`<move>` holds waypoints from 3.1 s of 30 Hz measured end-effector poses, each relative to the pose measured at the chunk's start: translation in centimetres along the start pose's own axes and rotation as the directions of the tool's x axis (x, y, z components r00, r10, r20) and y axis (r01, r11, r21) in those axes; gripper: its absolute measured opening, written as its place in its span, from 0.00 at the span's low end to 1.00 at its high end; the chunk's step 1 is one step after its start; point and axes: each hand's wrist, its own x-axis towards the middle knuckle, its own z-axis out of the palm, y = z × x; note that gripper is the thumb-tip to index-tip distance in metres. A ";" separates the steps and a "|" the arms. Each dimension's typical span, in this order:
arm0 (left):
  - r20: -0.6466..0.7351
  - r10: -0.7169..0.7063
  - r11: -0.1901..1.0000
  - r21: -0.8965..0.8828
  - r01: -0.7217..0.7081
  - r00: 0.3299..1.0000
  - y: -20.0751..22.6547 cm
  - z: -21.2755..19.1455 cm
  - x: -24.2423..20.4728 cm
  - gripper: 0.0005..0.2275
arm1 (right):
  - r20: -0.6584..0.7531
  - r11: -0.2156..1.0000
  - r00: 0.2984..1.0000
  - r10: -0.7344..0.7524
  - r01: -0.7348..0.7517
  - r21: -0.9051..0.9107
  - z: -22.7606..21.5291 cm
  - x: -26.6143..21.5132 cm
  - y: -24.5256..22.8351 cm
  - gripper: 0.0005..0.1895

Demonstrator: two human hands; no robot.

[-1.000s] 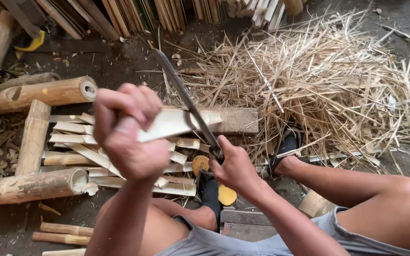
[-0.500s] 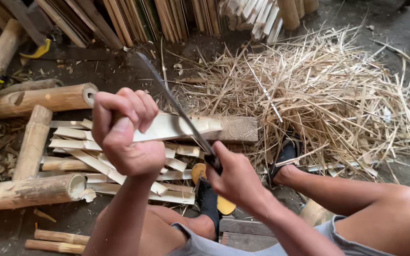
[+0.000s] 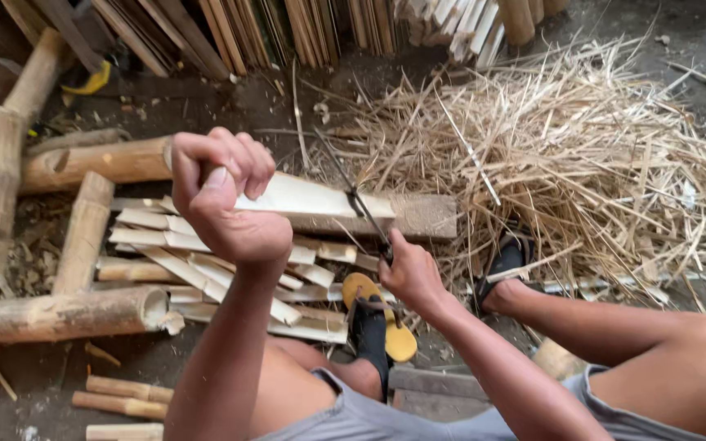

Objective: The person uses a knife to shave thin strips from a piece of bamboo, repeatedly scraping the surface to create fine shavings. The person holds the bamboo in one hand and the knife in the other, working over a wooden support block.

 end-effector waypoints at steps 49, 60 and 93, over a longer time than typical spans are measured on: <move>-0.180 -0.050 0.988 0.137 0.076 0.982 -3.9 -3.3 5.1 0.14 | -0.040 0.965 0.983 0.181 -0.185 -0.186 10.4 11.6 22.5 0.21; -0.138 -0.098 0.974 0.192 0.123 0.986 -2.0 -2.0 3.3 0.20 | 0.070 0.963 0.973 0.221 -0.206 -0.173 1.0 3.9 11.7 0.21; -0.359 -0.061 0.979 0.161 0.126 0.931 -2.2 -3.3 2.9 0.20 | -0.200 0.938 0.919 -0.338 0.348 0.011 6.9 1.4 6.3 0.13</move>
